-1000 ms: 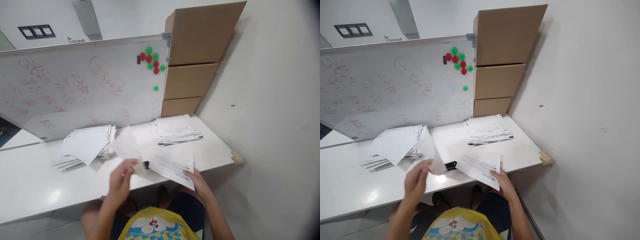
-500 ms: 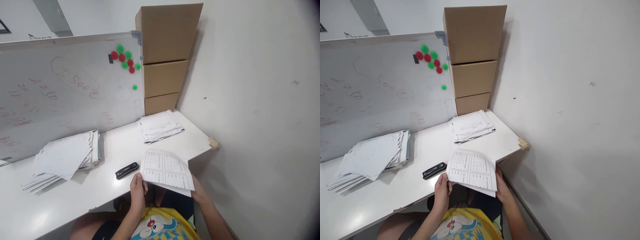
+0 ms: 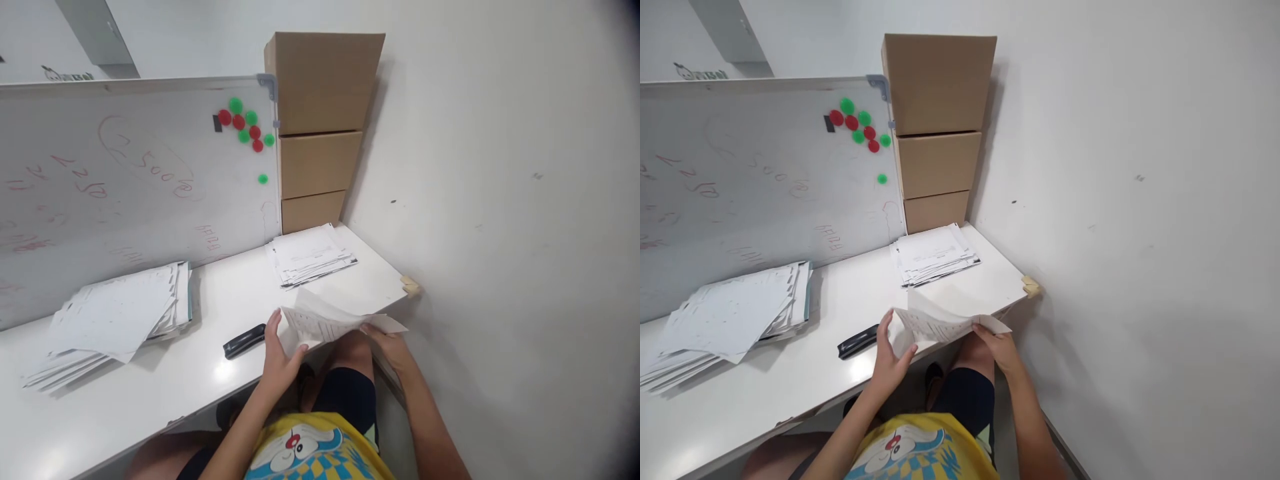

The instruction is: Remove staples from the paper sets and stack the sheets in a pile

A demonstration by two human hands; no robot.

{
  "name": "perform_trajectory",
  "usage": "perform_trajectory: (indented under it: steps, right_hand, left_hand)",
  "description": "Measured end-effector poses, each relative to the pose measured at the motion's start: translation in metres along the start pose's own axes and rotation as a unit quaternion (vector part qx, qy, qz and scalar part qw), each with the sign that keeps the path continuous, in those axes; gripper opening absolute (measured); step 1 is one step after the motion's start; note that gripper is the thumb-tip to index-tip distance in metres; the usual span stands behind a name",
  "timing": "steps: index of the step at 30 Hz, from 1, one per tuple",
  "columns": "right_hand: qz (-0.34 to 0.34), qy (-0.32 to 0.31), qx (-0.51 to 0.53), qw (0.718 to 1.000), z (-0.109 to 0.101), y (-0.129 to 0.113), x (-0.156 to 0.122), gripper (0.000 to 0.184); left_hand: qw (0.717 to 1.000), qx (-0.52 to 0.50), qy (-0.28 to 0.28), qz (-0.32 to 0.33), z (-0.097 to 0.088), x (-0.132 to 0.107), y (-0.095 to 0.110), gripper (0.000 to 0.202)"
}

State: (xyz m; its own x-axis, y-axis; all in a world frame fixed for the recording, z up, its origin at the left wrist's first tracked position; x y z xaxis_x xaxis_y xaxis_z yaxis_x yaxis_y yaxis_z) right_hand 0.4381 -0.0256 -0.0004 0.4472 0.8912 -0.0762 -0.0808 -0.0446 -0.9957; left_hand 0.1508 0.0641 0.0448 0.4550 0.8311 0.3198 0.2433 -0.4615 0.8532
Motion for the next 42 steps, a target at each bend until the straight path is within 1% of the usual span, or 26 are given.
perform_trajectory:
  steps: [1, 2, 3, 4, 6, 8, 11, 14, 16, 19, 21, 22, 24, 27, 30, 32, 35, 37, 40, 42]
  right_hand:
    - [-0.016, -0.019, -0.014, 1.0, 0.004, -0.005, 0.006, 0.029]
    - [-0.026, -0.036, -0.021, 0.999, 0.009, -0.008, 0.012, 0.027]
    - [-0.03, -0.043, -0.021, 0.998, 0.012, -0.008, 0.017, 0.027]
    - [-0.029, -0.039, -0.014, 0.999, 0.014, -0.005, 0.022, 0.028]
    - [-0.031, -0.01, 0.014, 0.999, 0.013, 0.002, 0.028, 0.036]
    - [-0.053, 0.005, 0.033, 0.998, 0.012, 0.003, 0.03, 0.036]
    - [-0.1, -0.003, 0.033, 0.994, 0.015, -0.008, 0.026, 0.027]
    - [-0.122, -0.009, 0.017, 0.992, 0.018, -0.02, 0.02, 0.026]
    - [-0.139, 0.0, 0.021, 0.99, 0.018, -0.028, 0.014, 0.025]
    - [-0.162, 0.008, 0.03, 0.986, 0.02, -0.032, 0.01, 0.023]
    - [-0.158, -0.004, 0.015, 0.987, 0.025, -0.029, 0.011, 0.021]
    - [-0.155, 0.0, 0.015, 0.988, 0.025, -0.025, 0.012, 0.021]
    - [-0.156, 0.033, 0.036, 0.987, 0.02, -0.017, 0.013, 0.021]
    - [-0.148, 0.091, 0.077, 0.982, 0.01, -0.004, 0.015, 0.025]
    - [-0.118, 0.123, 0.108, 0.979, 0.008, 0.006, 0.014, 0.026]
    - [-0.123, 0.136, 0.127, 0.975, 0.009, 0.004, 0.008, 0.024]
    - [-0.154, 0.126, 0.13, 0.971, 0.015, -0.008, 0.001, 0.022]
    - [-0.164, 0.111, 0.107, 0.974, 0.02, -0.013, 0.002, 0.022]
    - [-0.144, 0.066, 0.05, 0.986, 0.029, -0.015, 0.009, 0.022]
    - [-0.122, 0.036, 0.027, 0.992, 0.031, -0.016, 0.009, 0.023]
  left_hand:
    - [1.0, -0.03, -0.001, -0.001, 0.003, 0.009, -0.003, 0.085]
    - [0.998, -0.062, -0.007, -0.005, 0.008, 0.017, -0.008, 0.091]
    - [0.995, -0.094, -0.018, -0.01, 0.014, 0.025, -0.013, 0.09]
    - [0.992, -0.122, -0.031, -0.016, 0.021, 0.032, -0.019, 0.083]
    - [0.985, -0.156, -0.06, -0.031, 0.034, 0.04, -0.03, 0.062]
    - [0.982, -0.174, -0.063, -0.039, 0.039, 0.042, -0.036, 0.047]
    - [0.982, -0.184, -0.032, -0.024, 0.034, 0.039, -0.033, 0.033]
    - [0.984, -0.177, -0.003, 0.004, 0.025, 0.035, -0.024, 0.02]
    - [0.984, -0.178, 0.007, 0.018, 0.021, 0.034, -0.02, 0.017]
    - [0.984, -0.175, 0.004, 0.006, 0.02, 0.036, -0.021, 0.017]
    - [0.985, -0.172, -0.01, -0.013, 0.023, 0.038, -0.023, 0.022]
    - [0.985, -0.173, -0.02, -0.018, 0.025, 0.038, -0.023, 0.024]
    - [0.983, -0.178, -0.031, -0.017, 0.028, 0.039, -0.023, 0.026]
    - [0.982, -0.186, -0.022, -0.021, 0.028, 0.041, -0.029, 0.031]
    - [0.979, -0.197, 0.0, -0.057, 0.026, 0.041, -0.043, 0.038]
    - [0.976, -0.204, 0.009, -0.079, 0.026, 0.037, -0.051, 0.038]
    - [0.971, -0.217, 0.011, -0.1, 0.031, 0.025, -0.055, 0.036]
    - [0.972, -0.21, 0.023, -0.102, 0.032, 0.017, -0.052, 0.034]
    - [0.976, -0.186, 0.044, -0.102, 0.027, 0.008, -0.039, 0.031]
    - [0.97, -0.208, 0.058, -0.11, 0.017, 0.003, -0.028, 0.031]
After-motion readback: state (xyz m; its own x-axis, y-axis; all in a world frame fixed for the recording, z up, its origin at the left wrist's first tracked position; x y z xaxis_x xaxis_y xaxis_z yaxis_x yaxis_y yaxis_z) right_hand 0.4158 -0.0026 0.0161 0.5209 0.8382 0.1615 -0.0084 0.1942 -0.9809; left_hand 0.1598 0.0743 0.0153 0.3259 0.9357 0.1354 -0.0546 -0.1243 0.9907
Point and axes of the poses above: each hand's wrist, its own x-axis towards the middle knuckle, its own z-axis out of the palm, y = z × x, the point moved 10 cm from there along x, towards the middle knuckle, and after that the axes turned 10 degrees about -y, right-handed, at the moved point
